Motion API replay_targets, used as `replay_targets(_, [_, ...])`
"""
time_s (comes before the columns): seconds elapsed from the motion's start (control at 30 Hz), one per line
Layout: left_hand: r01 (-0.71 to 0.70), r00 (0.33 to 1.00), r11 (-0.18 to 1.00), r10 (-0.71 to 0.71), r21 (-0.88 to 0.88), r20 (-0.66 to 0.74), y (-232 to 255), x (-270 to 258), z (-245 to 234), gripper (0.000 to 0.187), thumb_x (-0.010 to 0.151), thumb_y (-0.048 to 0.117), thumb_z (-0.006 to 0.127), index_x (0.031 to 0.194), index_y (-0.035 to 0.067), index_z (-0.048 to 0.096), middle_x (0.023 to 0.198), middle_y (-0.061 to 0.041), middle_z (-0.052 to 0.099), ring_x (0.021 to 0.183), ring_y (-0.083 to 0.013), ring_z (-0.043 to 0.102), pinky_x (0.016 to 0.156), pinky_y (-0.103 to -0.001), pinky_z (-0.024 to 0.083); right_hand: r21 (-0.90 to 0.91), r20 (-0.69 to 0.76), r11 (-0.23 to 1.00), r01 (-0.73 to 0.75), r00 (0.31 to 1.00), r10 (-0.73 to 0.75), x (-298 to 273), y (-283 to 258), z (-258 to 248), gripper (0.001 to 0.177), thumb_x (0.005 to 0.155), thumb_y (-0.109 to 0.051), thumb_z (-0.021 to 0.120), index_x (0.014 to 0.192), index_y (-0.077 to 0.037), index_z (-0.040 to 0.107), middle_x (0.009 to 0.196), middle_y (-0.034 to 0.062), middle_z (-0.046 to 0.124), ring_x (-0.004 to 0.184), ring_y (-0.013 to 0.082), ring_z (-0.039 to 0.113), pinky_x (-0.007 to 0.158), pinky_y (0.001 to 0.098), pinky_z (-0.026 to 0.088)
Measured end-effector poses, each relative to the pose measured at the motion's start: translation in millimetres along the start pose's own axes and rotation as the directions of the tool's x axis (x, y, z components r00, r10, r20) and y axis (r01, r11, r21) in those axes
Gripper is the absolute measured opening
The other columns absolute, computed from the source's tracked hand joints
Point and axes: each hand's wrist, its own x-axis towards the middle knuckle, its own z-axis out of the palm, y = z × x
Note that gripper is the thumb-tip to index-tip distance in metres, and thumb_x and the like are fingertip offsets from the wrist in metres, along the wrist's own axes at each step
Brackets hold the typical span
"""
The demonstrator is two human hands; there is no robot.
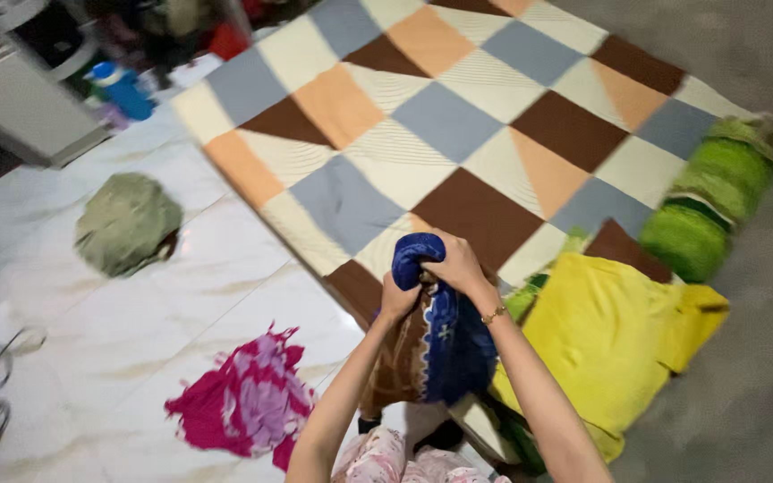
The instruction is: The person folds and stacks several pieces of bedding on a bed, including a patterned sheet, a floral blanket, a blue towel, a yellow towel, and a green pillow. They then roll the bedsheet and place it on the floor.
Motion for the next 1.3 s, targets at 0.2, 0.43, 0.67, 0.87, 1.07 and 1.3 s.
replay_targets(0.2, [-0.007, 0.991, 0.981, 0.033, 0.194, -0.129, 75, -33, -155, 0.027, 0.076, 0.014, 0.077, 0.098, -0.001, 0.075, 0.088, -0.018, 0.078, 0.080, -0.0179, 0.077, 0.075, -0.034, 0.059, 0.058, 0.300, 0.991, 0.123, 0.945, -0.134, 40, -63, 114, 0.057, 0.065, -0.019, 0.085, 0.117, -0.004, 0.069, 0.113, 0.0174, 0.072, 0.105, 0.0335, 0.069, 0.094, 0.0402, 0.055])
replay_targets(0.43, [0.154, 0.935, 0.866, 0.027, 0.475, -0.353, 81, -94, -319, 0.061, 0.073, 0.020, 0.079, 0.128, 0.001, 0.062, 0.095, -0.026, 0.073, 0.093, -0.0418, 0.072, 0.080, -0.047, 0.059, 0.193, 0.435, 0.946, 0.262, 0.841, -0.322, 55, -142, 265, 0.052, 0.070, -0.014, 0.082, 0.119, -0.003, 0.067, 0.110, 0.0191, 0.072, 0.103, 0.0353, 0.069, 0.092, 0.0417, 0.055])
replay_targets(0.67, [0.538, 0.814, 0.602, -0.191, 0.590, -0.548, 64, -175, -412, 0.078, 0.071, 0.024, 0.081, 0.141, 0.002, 0.051, 0.092, -0.031, 0.071, 0.091, -0.0453, 0.070, 0.081, -0.052, 0.057, 0.283, 0.567, 0.896, 0.342, 0.694, -0.444, 17, -176, 375, 0.048, 0.077, -0.010, 0.076, 0.123, -0.001, 0.066, 0.115, 0.0208, 0.072, 0.107, 0.0382, 0.069, 0.096, 0.0426, 0.056])
replay_targets(0.87, [0.484, 0.800, 0.717, -0.132, 0.501, -0.585, 69, -218, -432, 0.037, 0.089, 0.018, 0.068, 0.123, 0.005, 0.062, 0.099, -0.020, 0.075, 0.096, -0.0396, 0.072, 0.082, -0.049, 0.057, 0.236, 0.728, 0.928, 0.287, 0.581, -0.365, -19, -181, 416, 0.045, 0.087, -0.012, 0.066, 0.132, -0.007, 0.061, 0.129, 0.0182, 0.067, 0.117, 0.0358, 0.066, 0.097, 0.0436, 0.054])
replay_targets(1.07, [0.307, 0.872, 0.686, 0.075, 0.659, -0.484, 59, -209, -422, 0.035, 0.086, 0.011, 0.066, 0.120, 0.005, 0.063, 0.111, -0.019, 0.071, 0.099, -0.0386, 0.070, 0.086, -0.047, 0.055, 0.255, 0.711, 0.903, 0.346, 0.565, -0.418, -38, -186, 409, 0.051, 0.087, -0.015, 0.068, 0.137, -0.011, 0.058, 0.142, 0.0159, 0.061, 0.122, 0.0370, 0.062, 0.102, 0.0441, 0.050])
replay_targets(1.3, [0.156, 0.943, 0.695, 0.107, 0.702, -0.315, 55, -162, -371, 0.036, 0.084, 0.007, 0.065, 0.120, 0.003, 0.061, 0.119, -0.017, 0.068, 0.106, -0.0385, 0.066, 0.091, -0.048, 0.053, 0.178, 0.660, 0.899, 0.401, 0.629, -0.411, -23, -151, 369, 0.065, 0.088, -0.020, 0.071, 0.147, -0.010, 0.047, 0.153, 0.0172, 0.048, 0.140, 0.0367, 0.047, 0.113, 0.0434, 0.041])
